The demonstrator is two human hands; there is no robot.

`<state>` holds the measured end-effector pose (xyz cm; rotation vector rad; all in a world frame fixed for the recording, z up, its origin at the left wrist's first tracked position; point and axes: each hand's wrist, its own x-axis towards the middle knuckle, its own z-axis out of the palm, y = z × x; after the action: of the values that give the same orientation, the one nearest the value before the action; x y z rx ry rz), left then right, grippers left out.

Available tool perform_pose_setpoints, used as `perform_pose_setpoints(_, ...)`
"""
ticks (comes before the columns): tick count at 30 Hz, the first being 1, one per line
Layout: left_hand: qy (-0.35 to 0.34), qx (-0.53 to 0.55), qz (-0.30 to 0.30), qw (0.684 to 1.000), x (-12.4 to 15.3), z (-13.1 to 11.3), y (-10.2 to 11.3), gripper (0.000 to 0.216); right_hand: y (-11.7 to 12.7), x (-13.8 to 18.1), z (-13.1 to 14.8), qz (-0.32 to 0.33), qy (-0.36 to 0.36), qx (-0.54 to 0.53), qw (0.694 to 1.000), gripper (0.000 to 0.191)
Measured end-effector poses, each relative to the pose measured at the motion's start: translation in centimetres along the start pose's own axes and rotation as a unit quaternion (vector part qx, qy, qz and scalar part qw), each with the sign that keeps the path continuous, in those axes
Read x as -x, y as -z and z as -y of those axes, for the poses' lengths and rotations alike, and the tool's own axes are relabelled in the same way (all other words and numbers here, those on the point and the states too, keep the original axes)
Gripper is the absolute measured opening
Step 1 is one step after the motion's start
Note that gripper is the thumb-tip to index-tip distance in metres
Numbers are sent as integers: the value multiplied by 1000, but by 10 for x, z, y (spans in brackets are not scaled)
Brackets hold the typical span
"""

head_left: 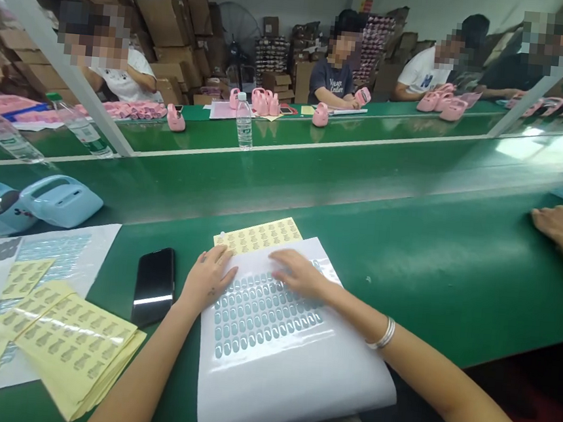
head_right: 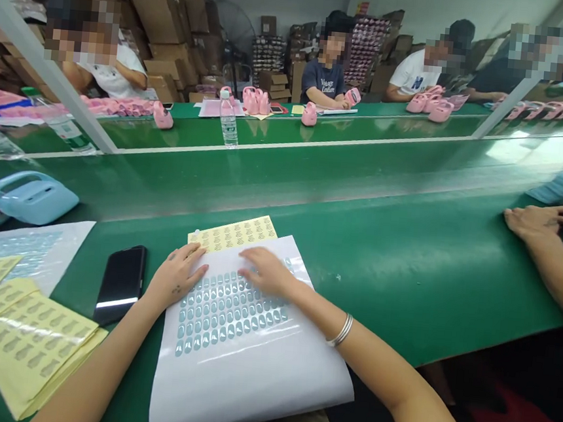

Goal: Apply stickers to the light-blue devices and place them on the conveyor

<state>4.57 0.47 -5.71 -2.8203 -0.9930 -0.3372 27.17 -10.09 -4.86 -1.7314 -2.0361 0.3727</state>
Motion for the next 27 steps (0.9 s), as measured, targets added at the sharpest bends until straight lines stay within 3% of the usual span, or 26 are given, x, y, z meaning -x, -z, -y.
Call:
perform_pose_setpoints(4, 22, 9, 22, 999, 1, -1, -1, 45, 17, -36, -43, -67, -101, 30, 992, 43)
perform_pose_setpoints(8, 52, 28, 48, 997, 1, 0, -3, 56, 21, -50, -62, -27, -85, 37, 995, 52)
perform_pose_setpoints(13, 55, 43, 32, 997, 1, 1, -6, 52, 18, -51, -62, 0, -56, 33, 998, 48)
perform_pose_setpoints(20, 102, 41, -34, 993, 2, 0, -6, 53, 13, -55, -66, -60, -61, 24, 996, 33)
perform_pose_setpoints(27, 90, 43, -129, 987, 6, -4, -4, 73, 32, -43, -56, -109, -50, -4, 993, 32)
